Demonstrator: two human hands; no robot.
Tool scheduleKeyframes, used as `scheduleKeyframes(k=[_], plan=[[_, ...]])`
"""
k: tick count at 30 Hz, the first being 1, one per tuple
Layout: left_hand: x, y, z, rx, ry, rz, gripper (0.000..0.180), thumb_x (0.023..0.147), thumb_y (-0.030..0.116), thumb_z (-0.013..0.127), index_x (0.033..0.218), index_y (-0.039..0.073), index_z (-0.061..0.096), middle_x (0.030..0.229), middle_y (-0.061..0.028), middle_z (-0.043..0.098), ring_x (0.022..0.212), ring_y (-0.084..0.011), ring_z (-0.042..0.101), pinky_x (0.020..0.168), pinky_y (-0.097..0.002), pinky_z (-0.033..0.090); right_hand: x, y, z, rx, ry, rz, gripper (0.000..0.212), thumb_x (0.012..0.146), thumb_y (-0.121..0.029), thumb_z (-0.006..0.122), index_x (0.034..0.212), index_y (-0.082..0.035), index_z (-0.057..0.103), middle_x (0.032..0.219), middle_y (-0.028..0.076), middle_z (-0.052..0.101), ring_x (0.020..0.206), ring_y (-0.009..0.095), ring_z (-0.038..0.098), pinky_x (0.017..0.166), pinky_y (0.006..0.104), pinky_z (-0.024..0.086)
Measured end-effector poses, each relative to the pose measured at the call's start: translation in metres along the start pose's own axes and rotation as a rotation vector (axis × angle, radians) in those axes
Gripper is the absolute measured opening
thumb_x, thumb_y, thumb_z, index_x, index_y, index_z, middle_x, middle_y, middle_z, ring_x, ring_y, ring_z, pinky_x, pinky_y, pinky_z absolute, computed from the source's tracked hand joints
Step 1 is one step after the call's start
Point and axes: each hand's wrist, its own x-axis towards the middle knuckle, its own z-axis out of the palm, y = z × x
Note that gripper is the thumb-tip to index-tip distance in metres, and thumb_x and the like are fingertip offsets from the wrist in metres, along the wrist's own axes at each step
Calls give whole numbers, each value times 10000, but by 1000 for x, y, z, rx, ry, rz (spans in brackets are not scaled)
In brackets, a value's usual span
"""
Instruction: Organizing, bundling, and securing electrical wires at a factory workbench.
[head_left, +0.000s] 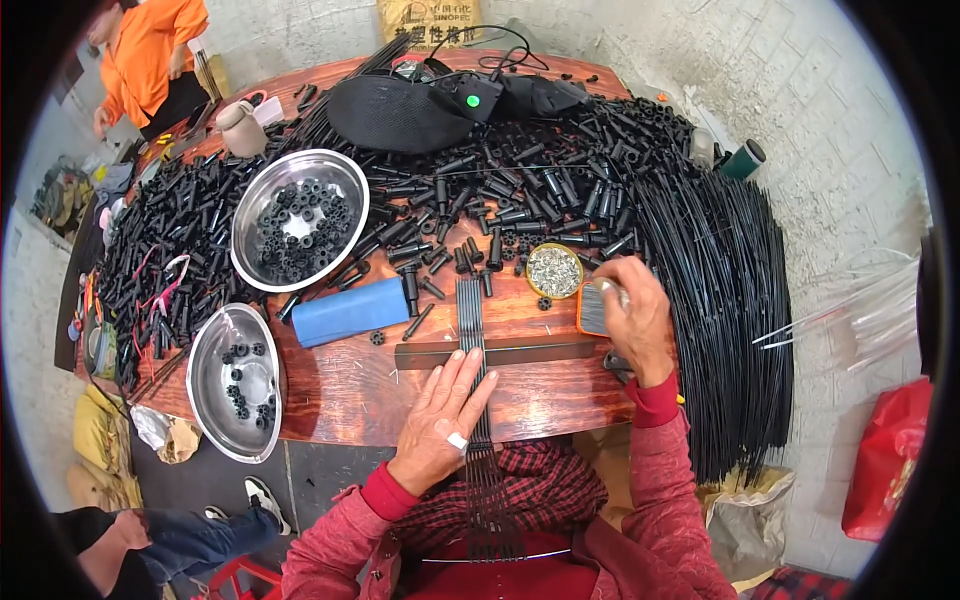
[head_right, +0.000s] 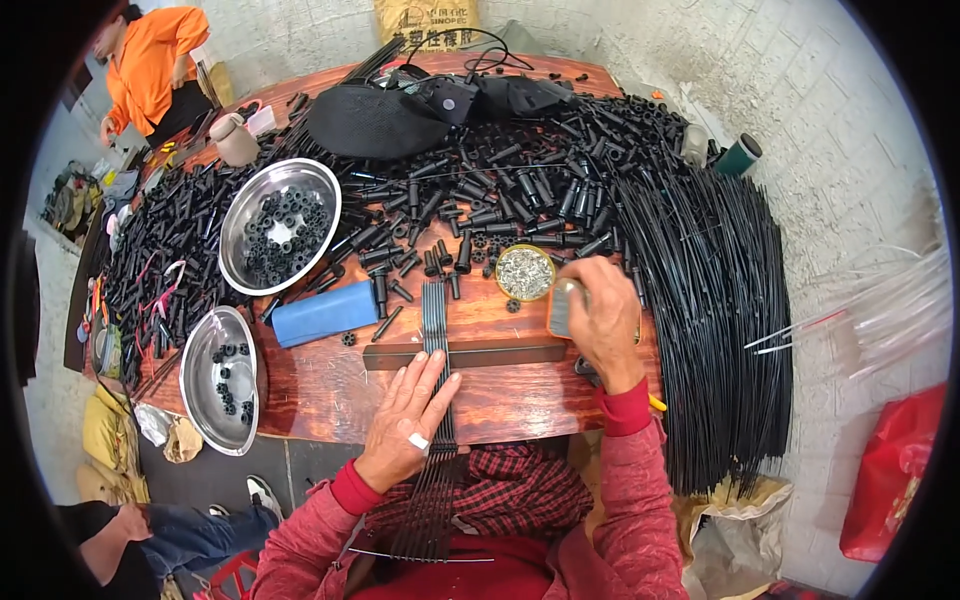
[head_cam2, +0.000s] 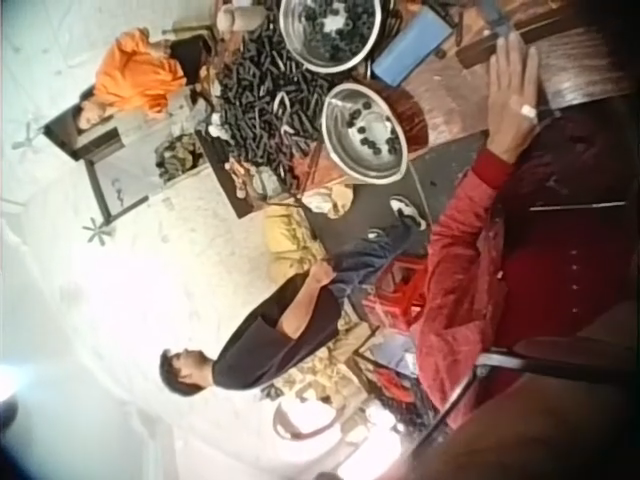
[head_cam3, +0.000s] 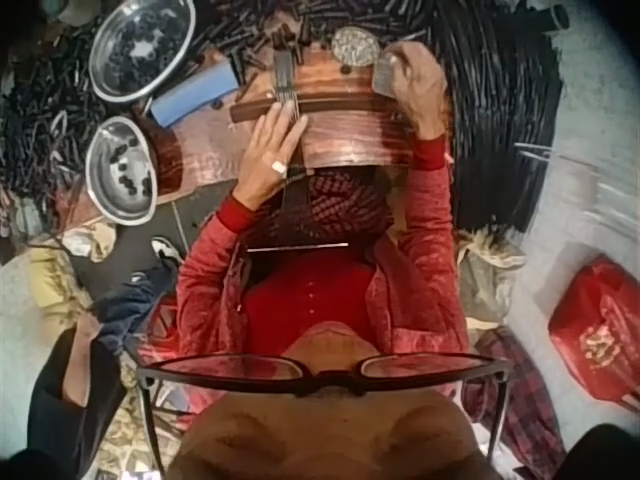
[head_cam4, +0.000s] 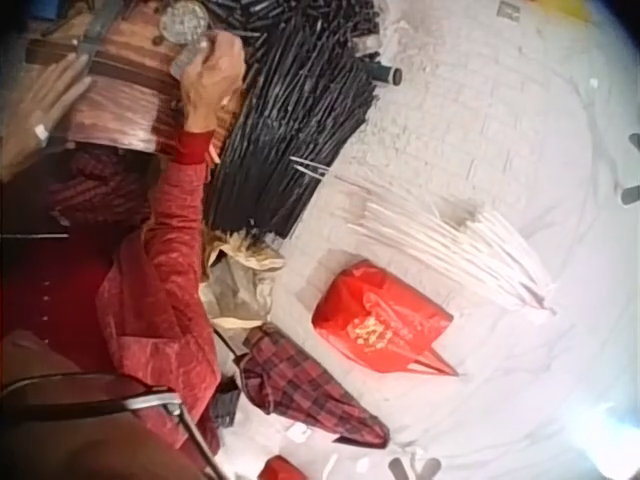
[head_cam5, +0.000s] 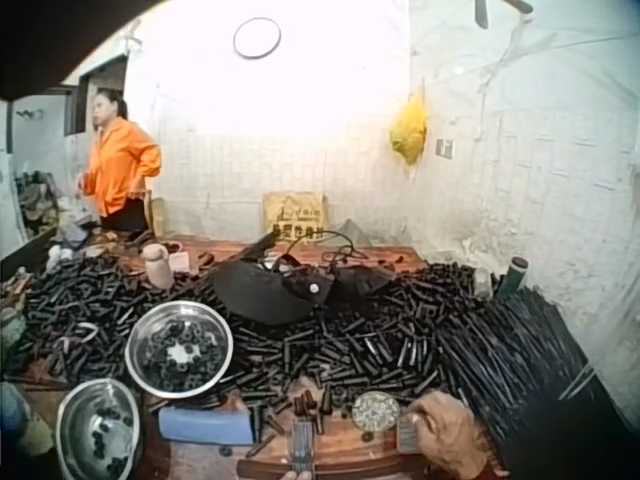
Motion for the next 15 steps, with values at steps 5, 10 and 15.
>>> scheduleKeyframes(k=[5, 10, 15], plan=[[-3, 0, 2, 58, -7, -4, 598, 872, 63, 555, 1464, 42, 477, 1574, -223, 362, 1450, -413, 361, 1171, -511, 321, 17, -38, 43, 255, -103, -79, 178, 807, 65, 578, 948, -18, 648, 903, 140, 627, 837, 323, 631, 729, 379, 497], [-12, 2, 4, 56, 4, -15, 579, 890, 128, 560, 1458, 47, 488, 1560, -217, 388, 1439, -411, 378, 1161, -510, 336, 21, -48, 82, 319, -210, -120, 192, 823, 79, 586, 963, -29, 662, 885, 136, 609, 853, 326, 631, 740, 393, 496], [-16, 2, 7, 115, 1, -13, 563, 897, 140, 546, 1452, 59, 503, 1552, -209, 407, 1431, -396, 398, 1152, -502, 352, 17, -50, 87, 251, -258, -115, 219, 822, 77, 603, 978, -50, 690, 860, 125, 591, 850, 335, 625, 739, 407, 496]])
